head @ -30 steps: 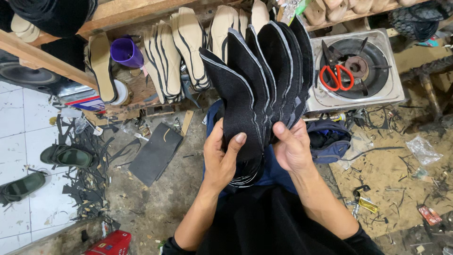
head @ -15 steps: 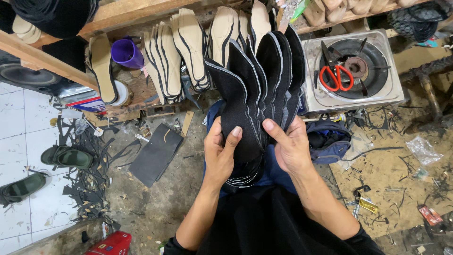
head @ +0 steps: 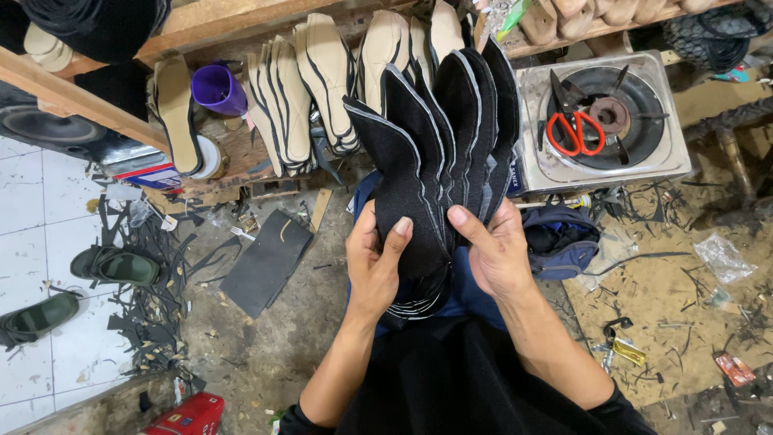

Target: The person sits on the floor and repeatedly picks up stacks of black shoe insoles, fans them out to inspect edges, and places them on a nearby wooden shelf. The person handles the insoles by hand, organizing them into neat piles on the shelf.

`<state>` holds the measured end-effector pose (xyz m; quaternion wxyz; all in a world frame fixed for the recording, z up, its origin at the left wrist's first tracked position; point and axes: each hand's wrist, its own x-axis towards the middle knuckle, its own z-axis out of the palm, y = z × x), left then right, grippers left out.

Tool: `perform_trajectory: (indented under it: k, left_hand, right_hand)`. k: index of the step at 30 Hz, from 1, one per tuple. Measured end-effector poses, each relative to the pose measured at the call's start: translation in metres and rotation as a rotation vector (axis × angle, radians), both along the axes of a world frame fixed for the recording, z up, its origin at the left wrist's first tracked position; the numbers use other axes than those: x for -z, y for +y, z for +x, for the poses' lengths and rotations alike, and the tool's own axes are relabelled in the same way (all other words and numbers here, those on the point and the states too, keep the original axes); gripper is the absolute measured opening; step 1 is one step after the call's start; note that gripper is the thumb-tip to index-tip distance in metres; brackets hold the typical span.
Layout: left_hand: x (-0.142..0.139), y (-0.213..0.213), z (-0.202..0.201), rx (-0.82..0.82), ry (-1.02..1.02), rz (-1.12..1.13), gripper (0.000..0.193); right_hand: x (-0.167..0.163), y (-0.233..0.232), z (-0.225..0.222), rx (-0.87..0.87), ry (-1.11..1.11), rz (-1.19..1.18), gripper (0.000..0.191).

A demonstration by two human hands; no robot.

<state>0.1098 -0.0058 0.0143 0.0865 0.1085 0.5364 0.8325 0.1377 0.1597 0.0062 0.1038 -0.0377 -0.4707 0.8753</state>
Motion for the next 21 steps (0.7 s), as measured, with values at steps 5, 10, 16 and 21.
perform_trajectory:
  k: [5,10,16,21]
  left_hand:
    - [-0.002,-0.001,0.001,-0.013,0.027,-0.011,0.036]
    - [-0.001,-0.002,0.002,-0.013,0.038,-0.011,0.034]
    - [-0.004,-0.001,0.004,-0.031,0.061,-0.031,0.039]
    - [-0.026,0.004,0.005,-0.028,0.330,-0.415,0.055]
  right_hand:
    - [-0.001,-0.002,0.001,-0.018,-0.007,-0.026,0.028]
    - [-0.002,-0.002,0.001,-0.022,-0.007,-0.033,0.030]
    - [0.004,-0.002,0.003,-0.039,-0.023,-0.022,0.035]
    - [-0.002,-0.013,-0.002,0.055,-0.068,0.190,0.044]
